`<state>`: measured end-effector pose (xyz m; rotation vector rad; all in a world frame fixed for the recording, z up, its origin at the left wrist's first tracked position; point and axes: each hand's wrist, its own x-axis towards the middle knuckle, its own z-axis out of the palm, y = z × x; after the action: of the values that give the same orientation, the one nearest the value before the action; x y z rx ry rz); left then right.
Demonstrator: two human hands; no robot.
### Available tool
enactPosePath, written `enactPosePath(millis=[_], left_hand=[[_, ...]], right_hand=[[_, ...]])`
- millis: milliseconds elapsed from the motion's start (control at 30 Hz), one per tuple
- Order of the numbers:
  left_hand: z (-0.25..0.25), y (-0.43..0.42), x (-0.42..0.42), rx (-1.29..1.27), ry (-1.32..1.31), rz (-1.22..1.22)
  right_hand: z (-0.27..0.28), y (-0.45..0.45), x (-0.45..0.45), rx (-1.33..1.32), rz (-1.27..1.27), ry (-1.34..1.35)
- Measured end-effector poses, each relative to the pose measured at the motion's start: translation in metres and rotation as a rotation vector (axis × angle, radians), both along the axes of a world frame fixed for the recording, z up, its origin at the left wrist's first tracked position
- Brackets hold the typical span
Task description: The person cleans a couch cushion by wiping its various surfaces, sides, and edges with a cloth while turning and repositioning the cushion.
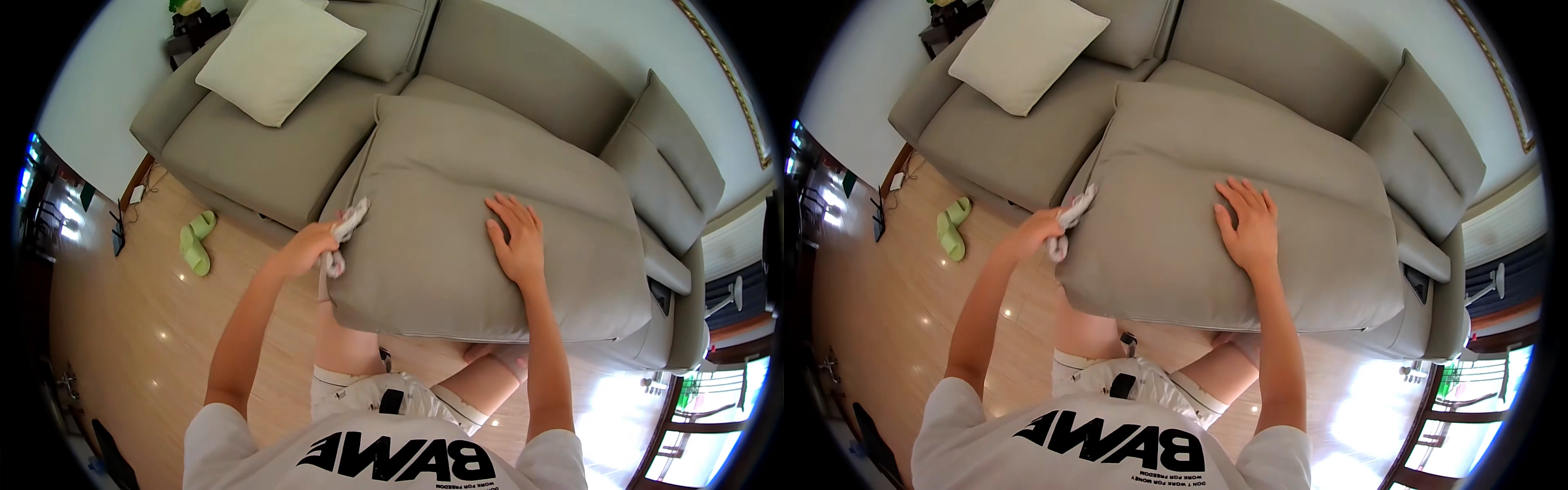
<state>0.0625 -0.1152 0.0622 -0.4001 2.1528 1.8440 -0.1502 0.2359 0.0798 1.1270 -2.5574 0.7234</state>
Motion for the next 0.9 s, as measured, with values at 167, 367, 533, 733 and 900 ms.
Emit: enactPosePath(millis=[167, 367, 533, 733, 900], left_hand=[[0.008, 0.059, 0.026, -0.333, 0.31, -0.015], [-0.027, 0.051, -0.101, -0.75, 0.571, -0.095], [-0.037, 0.028, -0.228, -1.076, 0.547, -0.057], [-0.019, 0.041, -0.191, -0.906, 0.54, -0.235], [0.051, 0.066, -0.097, -0.589, 0.34, -0.462]], right_hand=[[0.003, 0.004, 0.005, 0.019, -0.01, 0.01], [-0.001, 0.0, 0.007, 0.011, -0.037, 0.035], [-0.005, -0.002, 0.001, -0.013, -0.037, 0.012], [-0.009, 0.0, -0.002, -0.073, -0.031, 0.011], [-0.007, 0.005, 0.006, -0.095, -0.031, 0.031]])
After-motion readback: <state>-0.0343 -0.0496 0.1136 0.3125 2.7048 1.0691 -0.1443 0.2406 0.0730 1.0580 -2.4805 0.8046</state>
